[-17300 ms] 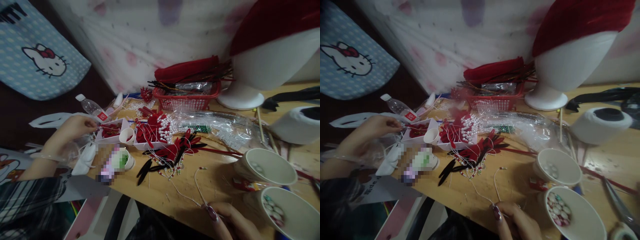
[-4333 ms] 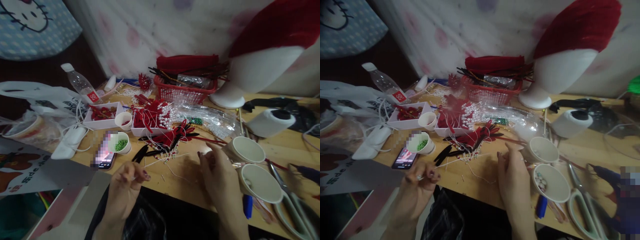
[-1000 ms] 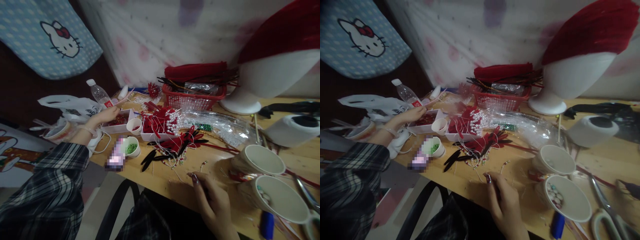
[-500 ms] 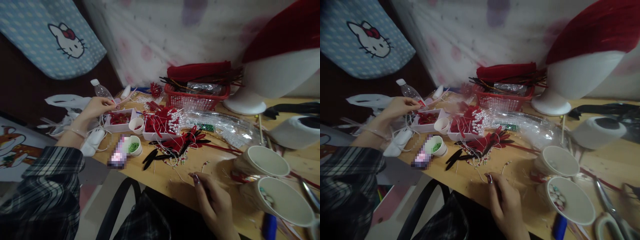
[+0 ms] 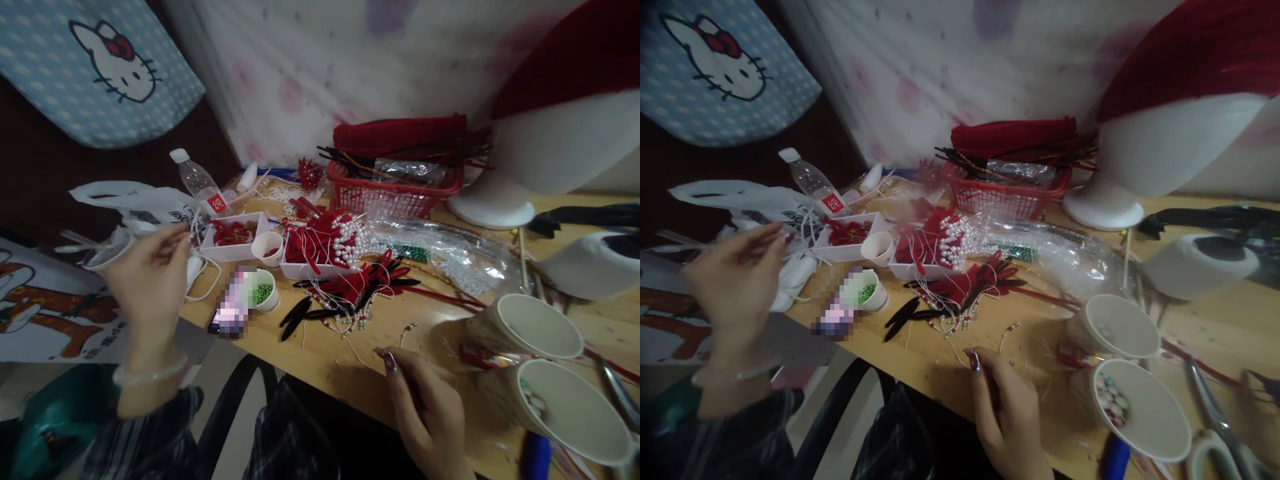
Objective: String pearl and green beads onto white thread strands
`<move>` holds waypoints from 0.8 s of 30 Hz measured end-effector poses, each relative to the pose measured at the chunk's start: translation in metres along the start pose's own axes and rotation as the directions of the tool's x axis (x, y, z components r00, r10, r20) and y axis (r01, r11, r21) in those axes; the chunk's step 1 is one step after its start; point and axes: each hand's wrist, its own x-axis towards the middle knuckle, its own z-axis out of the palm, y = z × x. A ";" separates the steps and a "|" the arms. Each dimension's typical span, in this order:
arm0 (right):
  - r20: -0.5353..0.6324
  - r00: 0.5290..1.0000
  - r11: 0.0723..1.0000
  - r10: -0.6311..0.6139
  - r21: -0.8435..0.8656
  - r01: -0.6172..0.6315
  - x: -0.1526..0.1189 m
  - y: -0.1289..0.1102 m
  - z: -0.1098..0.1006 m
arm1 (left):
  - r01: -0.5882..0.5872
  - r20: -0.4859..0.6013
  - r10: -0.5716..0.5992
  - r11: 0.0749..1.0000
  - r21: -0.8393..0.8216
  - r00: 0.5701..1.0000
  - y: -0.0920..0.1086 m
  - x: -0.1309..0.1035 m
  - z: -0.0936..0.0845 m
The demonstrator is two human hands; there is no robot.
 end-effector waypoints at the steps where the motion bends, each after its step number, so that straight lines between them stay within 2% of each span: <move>1: 0.013 1.000 1.000 0.002 0.005 -0.002 0.000 -0.001 -0.001 | 0.046 -0.068 -0.047 0.999 -0.023 0.997 0.009 -0.021 -0.004; 2: 0.033 0.999 1.000 0.003 0.016 -0.003 0.000 -0.002 -0.001 | 0.137 -0.099 -0.143 0.988 -0.070 0.985 0.019 -0.043 -0.006; 3: 0.046 0.999 1.000 0.000 0.030 -0.001 0.000 -0.003 -0.002 | 0.262 -0.041 -0.272 0.950 -0.168 0.961 0.029 -0.065 -0.005; 4: 0.055 0.998 0.999 -0.004 0.049 0.001 0.002 -0.004 -0.002 | 0.409 0.118 -0.392 0.860 -0.305 0.912 0.040 -0.087 -0.002; 5: 0.061 0.998 0.998 -0.012 0.070 0.008 0.003 -0.006 -0.002 | 0.549 0.287 -0.468 0.716 -0.431 0.836 0.051 -0.108 0.003; 6: 0.069 0.997 0.996 -0.020 0.091 0.014 0.006 -0.009 -0.002 | 0.701 0.458 -0.531 0.524 -0.483 0.713 0.062 -0.126 0.009; 7: 0.076 0.997 0.994 -0.028 0.109 0.020 0.009 -0.011 -0.002 | 0.821 0.616 -0.547 0.308 -0.481 0.567 0.072 -0.142 0.017; 8: 0.087 0.996 0.992 -0.035 0.126 0.024 0.012 -0.013 -0.003 | 0.893 0.735 -0.530 0.107 -0.438 0.424 0.081 -0.154 0.024; 9: 0.102 0.994 0.989 -0.040 0.143 0.025 0.015 -0.016 -0.004 | 0.924 0.812 -0.498 -0.052 -0.379 0.305 0.089 -0.164 0.031; 10: 0.118 0.992 0.986 -0.043 0.162 0.024 0.017 -0.018 -0.004 | 0.935 0.867 -0.457 -0.175 -0.307 0.199 0.097 -0.170 0.036; 11: 0.126 0.991 0.983 -0.039 0.180 0.016 0.019 -0.021 -0.005 | 0.934 0.897 -0.427 -0.263 -0.242 0.112 0.103 -0.174 0.040; 13: 0.125 0.992 0.980 -0.025 0.198 0.000 0.020 -0.024 -0.006 | 0.919 0.916 -0.401 -0.369 -0.142 -0.019 0.113 -0.177 0.044; 15: 0.122 0.992 0.983 -0.010 0.183 -0.012 0.020 -0.026 -0.005 | 0.894 0.905 -0.411 -0.438 -0.095 -0.105 0.119 -0.176 0.044; 18: 0.130 0.991 0.990 -0.005 0.142 -0.014 0.018 -0.025 -0.002 | 0.856 0.907 -0.379 -0.516 -0.043 -0.183 0.123 -0.176 0.042; 21: 0.139 0.990 0.990 -0.005 0.140 -0.015 0.017 -0.021 -0.001 | 0.821 0.912 -0.336 -0.570 0.002 -0.235 0.122 -0.178 0.041; 24: 0.164 0.986 0.985 0.023 0.165 -0.050 0.018 -0.019 -0.002 | 0.781 0.911 -0.329 -0.624 -0.013 -0.248 0.121 -0.179 0.040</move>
